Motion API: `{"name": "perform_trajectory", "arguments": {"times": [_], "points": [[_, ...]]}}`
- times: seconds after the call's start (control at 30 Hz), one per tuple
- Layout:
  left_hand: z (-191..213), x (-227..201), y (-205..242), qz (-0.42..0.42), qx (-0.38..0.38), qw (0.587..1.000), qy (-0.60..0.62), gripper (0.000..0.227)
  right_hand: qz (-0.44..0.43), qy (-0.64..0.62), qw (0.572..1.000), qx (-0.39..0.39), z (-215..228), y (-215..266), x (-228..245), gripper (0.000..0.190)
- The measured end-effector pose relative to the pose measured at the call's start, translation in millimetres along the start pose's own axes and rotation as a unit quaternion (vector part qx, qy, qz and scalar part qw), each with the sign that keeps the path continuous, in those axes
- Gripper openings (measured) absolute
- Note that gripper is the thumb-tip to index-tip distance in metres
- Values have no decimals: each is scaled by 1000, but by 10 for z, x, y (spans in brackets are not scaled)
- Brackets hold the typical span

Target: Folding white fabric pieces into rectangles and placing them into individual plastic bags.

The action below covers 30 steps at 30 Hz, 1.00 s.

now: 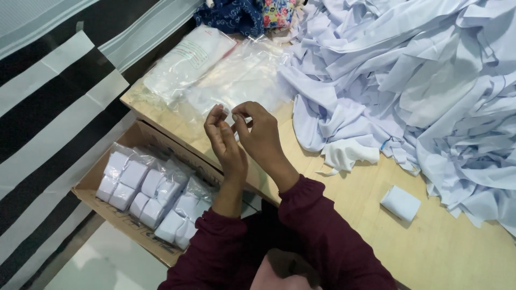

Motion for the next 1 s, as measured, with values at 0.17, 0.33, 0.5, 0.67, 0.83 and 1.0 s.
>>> {"name": "perform_trajectory", "arguments": {"times": [0.17, 0.33, 0.5, 0.67, 0.83, 1.0], "points": [[49, 103, -139, 15, 3, 999, 45, 49, -16, -80, 996, -38, -89, -1, 218, 19], [111, 268, -260, 30, -1, 999, 31, 47, -20, -147, 988, -37, -92, -132, 282, 39], [86, 56, -430, 132, -53, 988, 59, 27, 25, -286, 958, 0, -16, -294, 607, 44], [158, 245, -650, 288, 50, 942, 164, 53, 2, -336, 941, -30, 124, -287, 916, 37], [164, -49, -958, 449, 17, 853, 265, 79, -201, -437, 867, -127, 183, -328, 638, 12], [377, -6, -1192, 382, -43, 881, 277, 30, -293, -367, 856, -215, 299, -285, 15, 14]]}}
Point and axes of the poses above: each hand's wrist, its own y-axis away from the middle knuckle, its own z-axis out of the back of the hand, x = y × z, the point moved 1 cm from there along -y, towards the middle knuckle, and after that the axes turned 15 degrees about -x, right-handed, at the moved point
